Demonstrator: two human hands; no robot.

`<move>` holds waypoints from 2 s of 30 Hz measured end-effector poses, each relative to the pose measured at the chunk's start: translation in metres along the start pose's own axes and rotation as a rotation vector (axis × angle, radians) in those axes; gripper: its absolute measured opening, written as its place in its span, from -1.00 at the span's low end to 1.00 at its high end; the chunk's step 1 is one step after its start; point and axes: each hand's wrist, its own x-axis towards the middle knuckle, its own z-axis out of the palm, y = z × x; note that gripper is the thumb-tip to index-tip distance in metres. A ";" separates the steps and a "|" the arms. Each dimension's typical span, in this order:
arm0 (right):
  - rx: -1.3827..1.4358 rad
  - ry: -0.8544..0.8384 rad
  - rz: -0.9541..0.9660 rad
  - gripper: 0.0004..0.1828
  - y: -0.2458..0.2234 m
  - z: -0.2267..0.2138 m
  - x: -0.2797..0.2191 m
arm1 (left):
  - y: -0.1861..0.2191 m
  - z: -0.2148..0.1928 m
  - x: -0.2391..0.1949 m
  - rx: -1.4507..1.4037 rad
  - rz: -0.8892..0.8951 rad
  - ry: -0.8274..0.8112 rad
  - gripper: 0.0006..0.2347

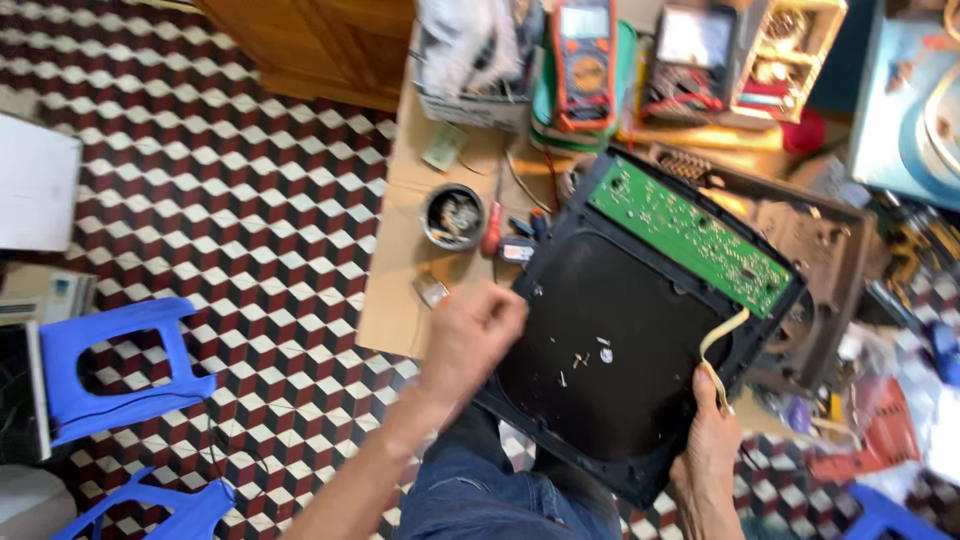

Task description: The person works on an open electronic device, using a cordless drill to remove screws from a heatsink and a multimeter to test components on the circuit board. The person also handles a cooling fan and various wires while performing the repair.

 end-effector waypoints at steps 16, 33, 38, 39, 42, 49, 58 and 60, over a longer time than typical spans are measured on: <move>-0.097 0.083 -0.087 -0.60 0.036 -0.059 0.015 | -0.225 0.040 -0.010 0.488 -0.828 0.044 -0.47; 0.001 0.266 -0.100 -0.56 0.048 -0.114 0.029 | -0.165 0.101 -0.036 0.043 -0.764 0.177 -0.57; -0.263 0.091 -0.237 -0.44 0.047 -0.134 0.046 | -0.103 0.105 0.031 -0.130 -0.384 -0.040 -0.55; -0.346 0.078 -0.259 -0.43 0.048 -0.138 0.050 | -0.097 0.100 0.037 -0.092 -0.303 0.081 -0.60; -0.141 0.035 -0.204 -0.39 0.059 -0.140 0.057 | -0.103 0.074 0.055 0.139 -0.050 0.490 -0.69; -0.530 0.158 -0.121 -0.43 0.050 -0.114 0.054 | -0.205 0.014 0.111 0.533 -0.463 0.115 -0.71; -0.410 -0.066 -0.027 -0.52 0.050 0.000 0.012 | -0.230 -0.098 0.074 0.451 -0.497 0.158 -0.71; -0.365 -0.100 0.152 -0.53 0.058 0.033 -0.002 | -0.205 -0.143 0.059 0.502 -0.607 0.268 -0.70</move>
